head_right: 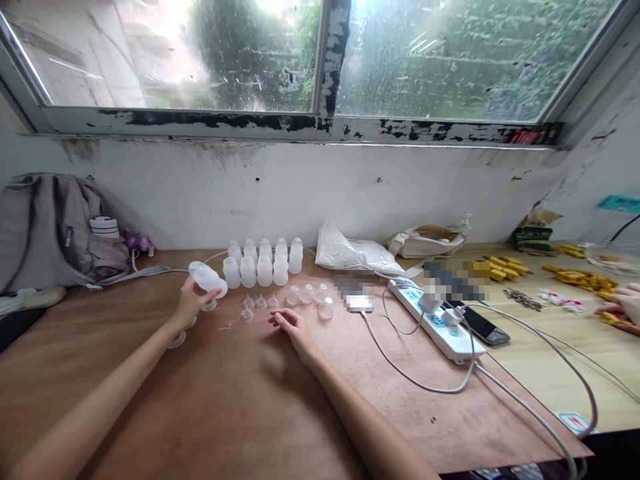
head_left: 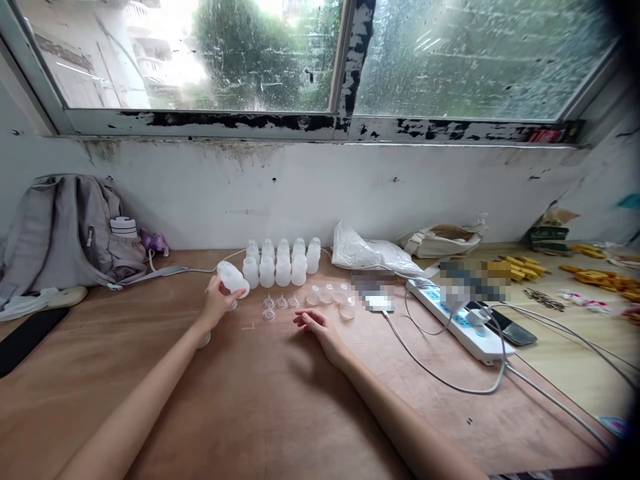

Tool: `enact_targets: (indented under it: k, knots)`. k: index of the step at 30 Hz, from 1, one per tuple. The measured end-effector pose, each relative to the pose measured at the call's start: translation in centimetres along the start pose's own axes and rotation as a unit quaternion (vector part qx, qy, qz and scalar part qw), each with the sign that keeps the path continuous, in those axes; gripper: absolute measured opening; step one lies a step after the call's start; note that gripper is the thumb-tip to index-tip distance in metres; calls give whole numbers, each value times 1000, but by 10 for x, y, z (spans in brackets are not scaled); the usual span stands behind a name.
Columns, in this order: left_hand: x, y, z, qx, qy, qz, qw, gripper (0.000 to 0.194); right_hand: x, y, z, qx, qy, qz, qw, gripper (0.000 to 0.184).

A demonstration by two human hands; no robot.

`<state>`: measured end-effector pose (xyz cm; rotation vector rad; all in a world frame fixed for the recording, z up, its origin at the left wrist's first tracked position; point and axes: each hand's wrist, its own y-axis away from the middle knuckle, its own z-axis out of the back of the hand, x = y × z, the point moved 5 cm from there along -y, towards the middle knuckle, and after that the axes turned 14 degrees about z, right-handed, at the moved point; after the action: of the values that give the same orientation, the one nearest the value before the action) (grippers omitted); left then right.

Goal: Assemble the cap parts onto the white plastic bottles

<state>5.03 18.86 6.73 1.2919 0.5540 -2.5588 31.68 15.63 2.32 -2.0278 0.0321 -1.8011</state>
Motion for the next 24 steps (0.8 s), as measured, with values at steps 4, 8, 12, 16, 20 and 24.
enact_targets:
  k: [4, 8, 12, 16, 20, 24]
  knots:
    - [13, -39, 10, 4, -87, 27, 996, 45, -5, -2, -2, 18, 25, -8, 999, 33]
    - [24, -61, 4, 25, -111, 35, 993, 46, -9, -2, -2, 28, 35, -12, 999, 30]
    - [31, -74, -8, 54, -112, 30, 992, 47, -13, -2, -1, 35, 46, -10, 998, 30]
    - [34, -78, -16, 72, -105, 19, 992, 49, -15, -3, 0, 40, 66, -1, 997, 32]
    - [36, -76, -21, 74, -100, 17, 992, 55, -17, -3, 0, 44, 87, 6, 995, 33]
    - [42, -70, -20, 62, -110, 29, 991, 69, -18, -3, 0, 48, 97, 5, 994, 33]
